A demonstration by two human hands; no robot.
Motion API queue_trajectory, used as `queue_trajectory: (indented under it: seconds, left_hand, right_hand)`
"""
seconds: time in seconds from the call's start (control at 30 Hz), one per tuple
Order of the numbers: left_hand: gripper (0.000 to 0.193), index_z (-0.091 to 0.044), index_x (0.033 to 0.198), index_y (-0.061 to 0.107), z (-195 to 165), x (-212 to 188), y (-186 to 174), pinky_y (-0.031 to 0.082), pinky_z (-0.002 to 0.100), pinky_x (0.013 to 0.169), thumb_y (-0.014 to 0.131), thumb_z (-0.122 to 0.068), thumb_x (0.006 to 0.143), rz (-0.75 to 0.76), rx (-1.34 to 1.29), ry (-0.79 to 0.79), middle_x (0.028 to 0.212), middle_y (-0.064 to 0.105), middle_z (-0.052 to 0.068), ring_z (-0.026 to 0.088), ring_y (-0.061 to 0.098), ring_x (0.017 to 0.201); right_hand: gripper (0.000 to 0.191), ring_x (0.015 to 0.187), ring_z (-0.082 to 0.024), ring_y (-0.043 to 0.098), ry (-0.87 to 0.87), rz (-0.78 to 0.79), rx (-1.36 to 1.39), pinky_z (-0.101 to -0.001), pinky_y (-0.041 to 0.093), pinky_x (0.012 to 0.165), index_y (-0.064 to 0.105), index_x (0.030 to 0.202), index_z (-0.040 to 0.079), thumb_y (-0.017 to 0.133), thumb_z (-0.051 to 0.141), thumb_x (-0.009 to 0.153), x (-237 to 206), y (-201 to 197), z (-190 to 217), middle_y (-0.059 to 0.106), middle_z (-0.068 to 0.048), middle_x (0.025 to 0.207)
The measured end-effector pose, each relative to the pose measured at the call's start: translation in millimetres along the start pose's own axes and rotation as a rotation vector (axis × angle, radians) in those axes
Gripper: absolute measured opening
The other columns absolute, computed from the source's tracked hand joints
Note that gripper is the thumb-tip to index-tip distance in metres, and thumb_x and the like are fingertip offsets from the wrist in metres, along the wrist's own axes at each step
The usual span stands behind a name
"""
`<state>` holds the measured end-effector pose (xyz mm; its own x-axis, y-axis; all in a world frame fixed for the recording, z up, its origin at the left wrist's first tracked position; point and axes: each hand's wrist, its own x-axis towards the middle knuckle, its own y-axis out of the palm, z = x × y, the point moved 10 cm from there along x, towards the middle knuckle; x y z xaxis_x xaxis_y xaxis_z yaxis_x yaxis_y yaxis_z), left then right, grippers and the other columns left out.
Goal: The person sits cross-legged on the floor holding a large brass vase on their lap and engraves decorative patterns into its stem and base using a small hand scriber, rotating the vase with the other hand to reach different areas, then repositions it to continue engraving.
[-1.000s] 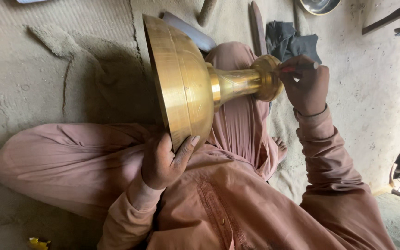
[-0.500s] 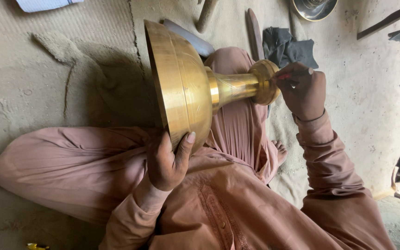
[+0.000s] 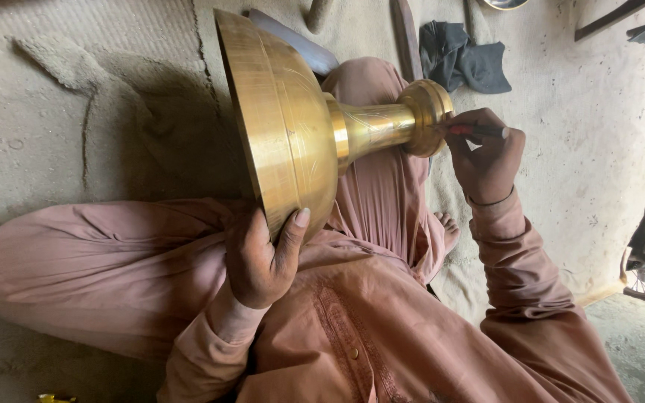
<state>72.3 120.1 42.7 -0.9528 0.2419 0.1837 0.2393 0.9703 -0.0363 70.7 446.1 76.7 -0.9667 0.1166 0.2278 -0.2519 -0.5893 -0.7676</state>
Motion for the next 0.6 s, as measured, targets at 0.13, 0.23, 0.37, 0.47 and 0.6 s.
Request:
queue_trajectory:
  seconds: [0.13,0.23,0.37,0.47,0.6]
  left_hand:
    - [0.023,0.006,0.116,0.064,-4.6,1.7,-2.9,0.058,0.037,0.081,0.062,-0.016,0.107,-0.019,0.035,0.051,0.104,0.074,0.019,0.030,0.075,0.093]
    - [0.022,0.005,0.113,0.064,-2.0,2.1,-1.2,0.058,0.036,0.079,0.062,-0.016,0.107,-0.009,0.039,0.031,0.101,0.075,0.017,0.028,0.076,0.090]
    - [0.022,0.005,0.112,0.065,-1.2,3.6,1.1,0.058,0.035,0.077,0.062,-0.017,0.107,0.008,0.027,0.054,0.099,0.075,0.016,0.028,0.075,0.086]
    - [0.022,0.004,0.107,0.065,10.4,4.4,3.2,0.060,0.033,0.070,0.063,-0.018,0.106,0.034,-0.013,-0.060,0.092,0.076,0.014,0.025,0.078,0.080]
    - [0.022,0.006,0.114,0.064,-4.1,8.1,0.5,0.058,0.037,0.076,0.061,-0.016,0.107,0.027,0.015,0.047,0.099,0.075,0.018,0.029,0.076,0.087]
  right_hand:
    - [0.027,0.095,-0.017,0.073,-0.107,-0.109,0.085,-0.0249,0.062,0.080,0.052,0.104,-0.010,0.077,-0.006,0.094,-7.6,-2.8,3.8,0.070,-0.014,0.102]
    - [0.020,0.098,-0.020,0.073,-0.130,-0.102,-0.002,-0.0274,0.061,0.086,0.060,0.104,-0.010,0.079,-0.011,0.097,-16.3,-0.9,3.9,0.071,-0.017,0.106]
    - [0.014,0.098,-0.022,0.076,-0.129,-0.112,-0.061,-0.0285,0.061,0.087,0.067,0.102,-0.009,0.079,-0.012,0.097,-23.0,0.2,3.0,0.074,-0.017,0.104]
    - [0.013,0.100,-0.021,0.077,-0.115,-0.128,-0.106,-0.0279,0.061,0.087,0.067,0.101,-0.008,0.079,-0.011,0.098,-29.0,0.8,3.1,0.076,-0.017,0.103]
    - [0.013,0.102,-0.022,0.077,-0.154,-0.185,-0.096,-0.0295,0.063,0.089,0.067,0.102,-0.008,0.079,-0.010,0.098,-34.0,1.4,3.7,0.076,-0.016,0.103]
